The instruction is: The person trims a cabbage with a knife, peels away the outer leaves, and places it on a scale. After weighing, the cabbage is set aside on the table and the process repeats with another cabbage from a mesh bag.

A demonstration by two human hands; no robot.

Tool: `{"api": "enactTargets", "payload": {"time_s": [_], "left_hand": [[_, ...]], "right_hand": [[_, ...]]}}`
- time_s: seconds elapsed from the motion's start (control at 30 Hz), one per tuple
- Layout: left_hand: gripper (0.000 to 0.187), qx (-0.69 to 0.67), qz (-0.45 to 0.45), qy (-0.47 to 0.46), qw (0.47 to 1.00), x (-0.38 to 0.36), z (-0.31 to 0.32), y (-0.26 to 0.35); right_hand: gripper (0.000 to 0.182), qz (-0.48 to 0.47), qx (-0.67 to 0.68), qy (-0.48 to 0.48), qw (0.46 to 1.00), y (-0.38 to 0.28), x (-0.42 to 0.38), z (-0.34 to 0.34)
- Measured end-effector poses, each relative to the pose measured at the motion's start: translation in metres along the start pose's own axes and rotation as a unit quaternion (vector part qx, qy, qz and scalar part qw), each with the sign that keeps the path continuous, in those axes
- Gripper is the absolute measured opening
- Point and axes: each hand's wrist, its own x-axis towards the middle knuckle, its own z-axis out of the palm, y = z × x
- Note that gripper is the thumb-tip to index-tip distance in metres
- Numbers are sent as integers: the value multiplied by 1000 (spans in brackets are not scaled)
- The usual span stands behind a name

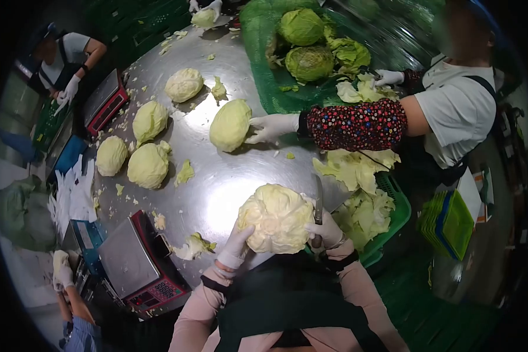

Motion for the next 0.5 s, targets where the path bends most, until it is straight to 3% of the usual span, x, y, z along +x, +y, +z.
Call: {"api": "enactTargets", "payload": {"time_s": [0.03, 0.1, 0.13, 0.2, 0.23, 0.27, 0.33, 0.5], "left_hand": [[64, -37, 12, 38, 999, 3, -2, -7], [61, -8, 53, 74, 996, 13, -1, -15], [58, 23, 86, 114, 989, 19, 0, -18], [53, 75, 116, 101, 985, 27, -1, -18], [53, 83, 119, 127, 981, 28, 0, -20], [53, 91, 119, 155, 977, 28, 1, -23], [53, 95, 112, 172, 974, 31, -10, -35], [53, 116, 93, 227, 963, 33, -11, -34]], "right_hand": [[70, -1, -4, -5, 1000, 2, 4, 2], [41, 93, -142, 144, 975, 4, 10, -1], [41, 89, -150, 144, 974, 3, 8, -2], [26, -36, -327, 198, 923, 4, 4, 1], [35, 35, -287, 155, 945, -8, -7, 14], [35, 39, -288, 157, 944, -5, -11, 15], [39, 166, -200, 56, 964, 6, -21, 15], [43, 174, -125, 60, 975, 8, -19, 21]]}}
